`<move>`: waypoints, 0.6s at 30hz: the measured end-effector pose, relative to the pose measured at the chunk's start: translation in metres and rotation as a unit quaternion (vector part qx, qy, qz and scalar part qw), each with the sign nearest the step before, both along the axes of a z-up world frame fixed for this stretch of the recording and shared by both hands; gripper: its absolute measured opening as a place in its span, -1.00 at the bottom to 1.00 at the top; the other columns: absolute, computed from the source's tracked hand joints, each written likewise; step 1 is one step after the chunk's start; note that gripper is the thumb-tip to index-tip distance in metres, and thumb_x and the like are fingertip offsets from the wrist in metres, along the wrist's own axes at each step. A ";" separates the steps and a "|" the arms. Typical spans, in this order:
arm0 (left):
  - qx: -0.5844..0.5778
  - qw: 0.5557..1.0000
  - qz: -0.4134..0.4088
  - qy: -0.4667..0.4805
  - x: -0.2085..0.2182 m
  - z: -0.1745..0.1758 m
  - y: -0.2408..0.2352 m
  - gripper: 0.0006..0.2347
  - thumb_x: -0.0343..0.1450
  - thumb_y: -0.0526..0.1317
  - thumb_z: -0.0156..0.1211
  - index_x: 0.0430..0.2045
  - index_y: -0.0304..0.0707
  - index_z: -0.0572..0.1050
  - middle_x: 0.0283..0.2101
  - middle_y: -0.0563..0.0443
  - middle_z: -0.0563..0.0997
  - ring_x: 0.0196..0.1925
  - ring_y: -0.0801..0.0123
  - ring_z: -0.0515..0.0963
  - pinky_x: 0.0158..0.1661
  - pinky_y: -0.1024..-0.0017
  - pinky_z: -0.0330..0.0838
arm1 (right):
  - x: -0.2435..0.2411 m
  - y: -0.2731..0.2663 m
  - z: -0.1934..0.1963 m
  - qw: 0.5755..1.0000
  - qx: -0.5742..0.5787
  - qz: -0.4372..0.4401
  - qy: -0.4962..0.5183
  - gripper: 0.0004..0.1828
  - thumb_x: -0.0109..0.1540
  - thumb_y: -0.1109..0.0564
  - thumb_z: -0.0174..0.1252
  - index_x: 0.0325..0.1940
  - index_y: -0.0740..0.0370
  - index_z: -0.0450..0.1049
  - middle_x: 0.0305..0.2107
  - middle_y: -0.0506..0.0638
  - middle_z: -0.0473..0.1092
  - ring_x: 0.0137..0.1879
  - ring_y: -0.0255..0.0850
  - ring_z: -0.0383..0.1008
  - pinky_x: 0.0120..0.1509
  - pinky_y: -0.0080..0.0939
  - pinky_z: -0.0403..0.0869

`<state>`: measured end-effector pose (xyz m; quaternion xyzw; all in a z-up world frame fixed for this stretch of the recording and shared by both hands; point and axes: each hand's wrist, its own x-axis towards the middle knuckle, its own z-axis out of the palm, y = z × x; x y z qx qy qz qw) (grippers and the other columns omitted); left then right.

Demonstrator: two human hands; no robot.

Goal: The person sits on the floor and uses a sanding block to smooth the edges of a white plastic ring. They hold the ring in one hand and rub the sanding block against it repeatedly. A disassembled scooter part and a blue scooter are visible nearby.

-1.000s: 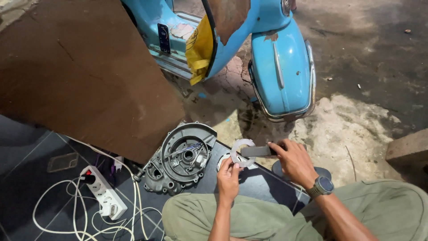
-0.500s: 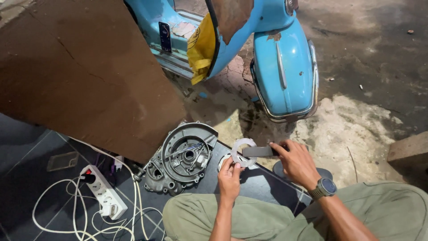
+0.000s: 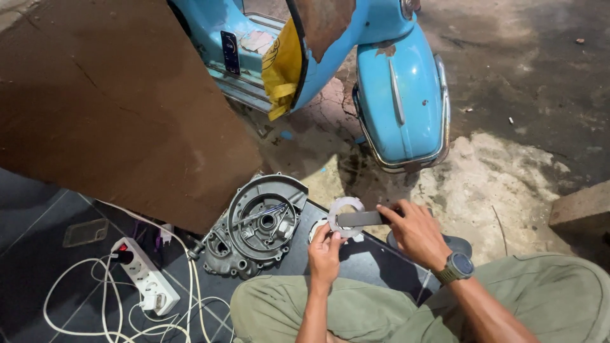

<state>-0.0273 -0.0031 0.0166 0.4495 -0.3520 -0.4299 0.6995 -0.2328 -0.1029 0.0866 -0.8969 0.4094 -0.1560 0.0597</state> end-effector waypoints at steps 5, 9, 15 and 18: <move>-0.007 1.000 0.018 0.011 0.002 -0.008 0.001 -0.71 0.47 -0.46 0.06 0.09 -0.62 0.40 0.06 -0.18 0.49 -0.06 0.25 0.59 -0.05 0.43 0.59 | -0.004 -0.006 -0.002 1.000 -0.017 0.002 -0.024 -0.44 0.12 0.24 0.14 0.22 -0.01 0.48 -0.08 0.02 0.38 -0.11 -0.02 0.41 0.03 -0.08 0.36; 0.004 1.000 0.010 0.014 0.002 -0.007 0.000 -0.71 0.47 -0.46 0.05 0.09 -0.60 0.42 0.05 -0.16 0.48 -0.07 0.29 0.58 -0.03 0.43 0.58 | -0.006 -0.005 -0.009 1.000 -0.003 0.000 -0.006 -0.41 0.11 0.24 0.15 0.24 -0.04 0.45 -0.09 -0.01 0.38 -0.13 -0.05 0.42 0.02 -0.09 0.38; 0.012 0.999 0.017 0.027 0.001 -0.010 -0.002 -0.71 0.48 -0.44 0.06 0.10 -0.58 0.42 0.00 -0.14 0.50 -0.07 0.26 0.62 -0.05 0.43 0.60 | -0.006 -0.009 -0.002 1.000 -0.015 0.000 -0.025 -0.42 0.13 0.25 0.13 0.25 -0.01 0.47 -0.07 0.03 0.38 -0.08 -0.03 0.43 0.05 -0.08 0.39; 0.019 0.999 0.007 0.037 -0.001 -0.005 -0.001 -0.70 0.47 -0.44 0.06 0.12 -0.56 0.41 0.04 -0.20 0.56 -0.05 0.27 0.63 -0.06 0.46 0.58 | -0.002 -0.002 0.001 0.999 -0.017 0.010 -0.028 -0.45 0.11 0.25 0.15 0.20 -0.02 0.49 -0.08 -0.01 0.39 -0.12 -0.06 0.43 0.03 -0.10 0.37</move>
